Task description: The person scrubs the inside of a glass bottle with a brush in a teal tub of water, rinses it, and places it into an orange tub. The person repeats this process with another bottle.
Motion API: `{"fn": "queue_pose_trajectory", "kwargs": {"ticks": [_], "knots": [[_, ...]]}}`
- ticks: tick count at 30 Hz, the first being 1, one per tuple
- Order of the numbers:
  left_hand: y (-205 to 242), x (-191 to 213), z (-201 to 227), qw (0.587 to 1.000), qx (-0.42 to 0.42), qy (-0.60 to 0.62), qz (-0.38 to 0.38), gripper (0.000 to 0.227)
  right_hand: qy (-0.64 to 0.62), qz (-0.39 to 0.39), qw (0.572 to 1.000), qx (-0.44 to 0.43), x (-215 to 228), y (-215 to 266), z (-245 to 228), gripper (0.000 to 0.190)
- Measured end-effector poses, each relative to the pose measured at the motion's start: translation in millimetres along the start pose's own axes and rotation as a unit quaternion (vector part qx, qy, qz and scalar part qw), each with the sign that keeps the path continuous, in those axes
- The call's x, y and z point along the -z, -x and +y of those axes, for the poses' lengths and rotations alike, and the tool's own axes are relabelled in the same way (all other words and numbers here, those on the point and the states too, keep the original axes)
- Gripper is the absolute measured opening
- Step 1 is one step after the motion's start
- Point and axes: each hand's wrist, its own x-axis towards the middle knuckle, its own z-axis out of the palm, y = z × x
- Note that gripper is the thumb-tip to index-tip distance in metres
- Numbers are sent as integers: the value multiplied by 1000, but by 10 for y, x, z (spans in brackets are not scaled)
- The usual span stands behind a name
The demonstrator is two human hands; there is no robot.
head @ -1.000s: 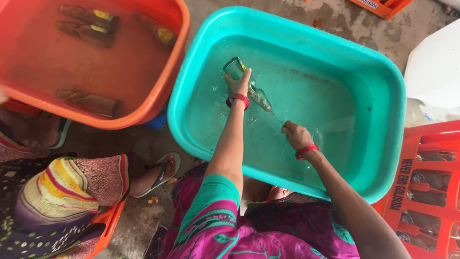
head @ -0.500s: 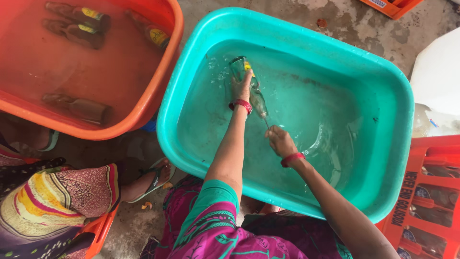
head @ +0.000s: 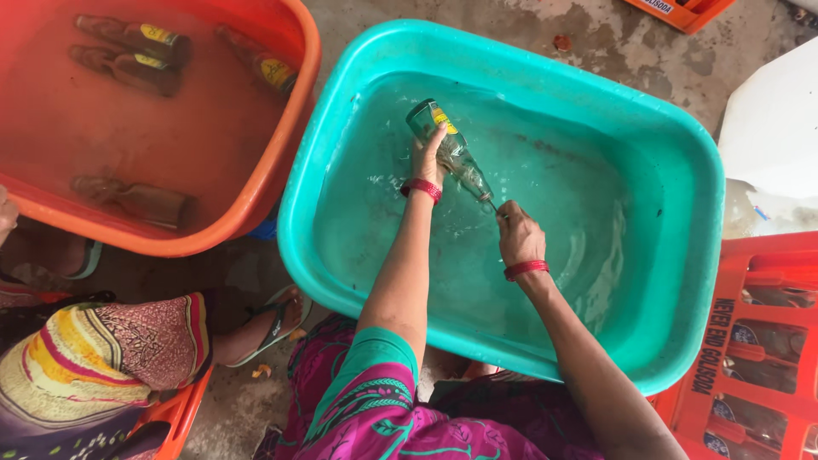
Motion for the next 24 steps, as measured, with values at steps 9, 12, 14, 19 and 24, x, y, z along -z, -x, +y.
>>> {"fn": "queue_pose_trajectory", "kwargs": {"ticks": [9,12,14,19,24], "knots": [[-2,16,-53,998,29,-34,45,73,-314,-233,883,-259,-294,2,114,25],[19,18,-99,999,23,-26,24,71,-445,-302,777,-327,-428,-66,283,28],[48,23,-152,999,41,-14,13,73,-510,-320,728,-328,-492,-152,449,22],[58,33,-260,999,-1,-48,7,86,-57,-272,960,35,-578,-165,474,35],[-69,145,-135,998,-19,-38,54,99,26,-19,999,-6,-162,-69,-19,21]]}}
